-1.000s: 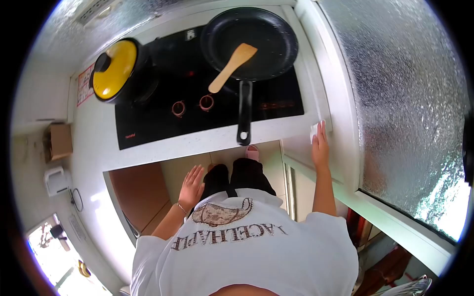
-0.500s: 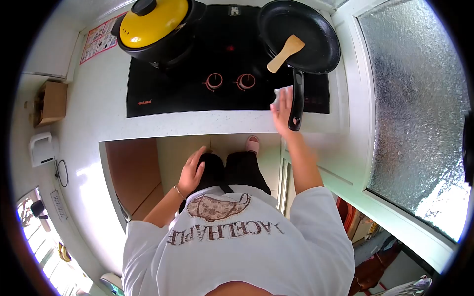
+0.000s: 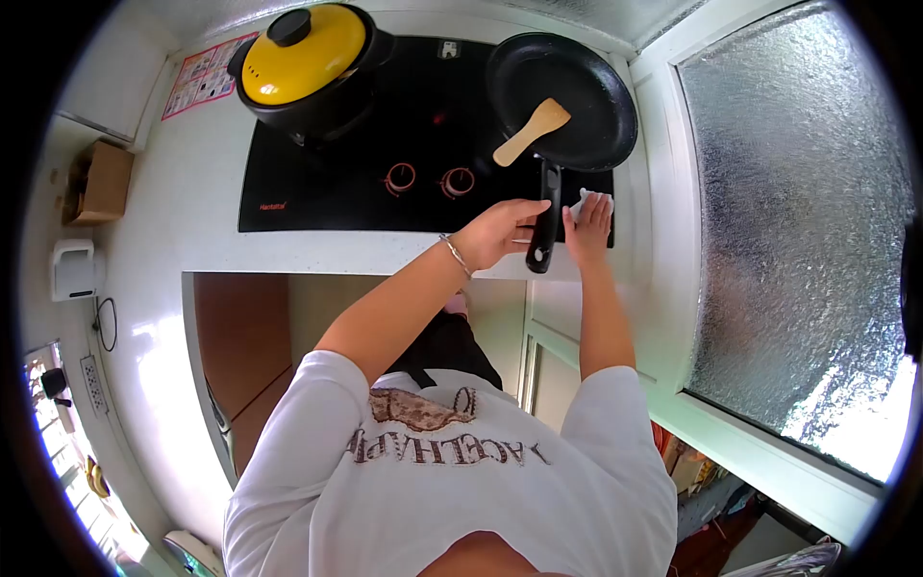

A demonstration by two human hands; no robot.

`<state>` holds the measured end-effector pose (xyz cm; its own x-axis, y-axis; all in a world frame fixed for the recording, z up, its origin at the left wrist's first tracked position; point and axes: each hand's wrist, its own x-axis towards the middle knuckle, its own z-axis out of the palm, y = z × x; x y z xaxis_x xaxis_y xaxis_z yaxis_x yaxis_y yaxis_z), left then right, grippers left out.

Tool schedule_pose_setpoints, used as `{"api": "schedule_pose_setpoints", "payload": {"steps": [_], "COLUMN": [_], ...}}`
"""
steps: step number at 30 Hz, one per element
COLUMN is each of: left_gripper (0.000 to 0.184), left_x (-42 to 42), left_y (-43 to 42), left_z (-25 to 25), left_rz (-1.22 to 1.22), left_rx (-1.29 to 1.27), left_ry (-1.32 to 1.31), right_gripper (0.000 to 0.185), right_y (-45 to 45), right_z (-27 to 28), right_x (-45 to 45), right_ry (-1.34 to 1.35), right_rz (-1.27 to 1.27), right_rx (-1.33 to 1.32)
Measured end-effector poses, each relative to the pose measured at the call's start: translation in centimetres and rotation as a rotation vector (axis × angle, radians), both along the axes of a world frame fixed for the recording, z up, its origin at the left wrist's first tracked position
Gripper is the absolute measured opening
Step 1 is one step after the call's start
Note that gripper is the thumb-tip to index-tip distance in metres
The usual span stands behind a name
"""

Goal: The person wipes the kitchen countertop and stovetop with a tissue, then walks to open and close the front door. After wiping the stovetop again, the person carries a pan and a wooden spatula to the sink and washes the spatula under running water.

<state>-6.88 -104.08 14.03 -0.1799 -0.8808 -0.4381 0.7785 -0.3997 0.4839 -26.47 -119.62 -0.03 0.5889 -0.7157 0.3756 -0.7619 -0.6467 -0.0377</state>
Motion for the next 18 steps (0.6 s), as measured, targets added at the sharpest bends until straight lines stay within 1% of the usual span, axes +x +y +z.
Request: {"api": "schedule_pose_setpoints", "payload": {"steps": [1,3,4,6,7,8,11,13,15,16,18], "left_gripper": [0.029,0.028,0.019,0.016,0.016,0.022,0.020,0.018,0.016,0.013,0.011], "left_x": [-0.3,-0.9,-1.4,-1.7,-1.9,-2.7,-2.5,-2.5,-2.6,-2.6,-2.1], "left_y": [-0.8,-2.3,-3.0,-3.8,-4.1,-4.4,-4.4,-3.8,-2.7,-1.9,-0.2], "left_z": [0.3,1.3,2.0,1.0,1.7,2.6,2.3,4.0,5.8,7.2,10.6], "left_rz": [0.000,0.043,0.092,0.086,0.080,0.135,0.120,0.117,0.087,0.095,0.096], "left_rx": [-0.004,0.029,0.122,0.089,0.056,0.145,0.119,0.146,0.088,0.082,0.092], "left_ry": [-0.006,0.178,0.150,0.119,0.094,-0.035,-0.107,-0.142,-0.246,-0.247,-0.230], "right_gripper": [0.070,0.070,0.071,0.071,0.071,0.072,0.072,0.072,0.071,0.071,0.069], "right_y": [-0.2,-0.4,-0.3,0.1,0.4,0.5,0.6,0.6,0.5,0.5,0.0], "right_z": [0.1,0.5,0.6,1.1,1.4,1.6,2.2,2.6,3.0,3.3,3.7], "right_x": [-0.4,-1.2,-1.2,-1.0,-0.9,-0.8,-0.8,-0.8,-0.8,-0.8,-0.9], "right_ry": [-0.006,-0.007,0.003,-0.015,-0.027,-0.014,-0.012,-0.028,-0.030,-0.037,-0.015], "right_rz": [0.000,0.078,0.080,0.072,0.065,0.048,0.034,0.042,0.057,0.051,0.087], "right_rx": [-0.004,0.110,0.108,0.093,0.078,0.077,0.089,0.091,0.082,0.089,0.074]}}
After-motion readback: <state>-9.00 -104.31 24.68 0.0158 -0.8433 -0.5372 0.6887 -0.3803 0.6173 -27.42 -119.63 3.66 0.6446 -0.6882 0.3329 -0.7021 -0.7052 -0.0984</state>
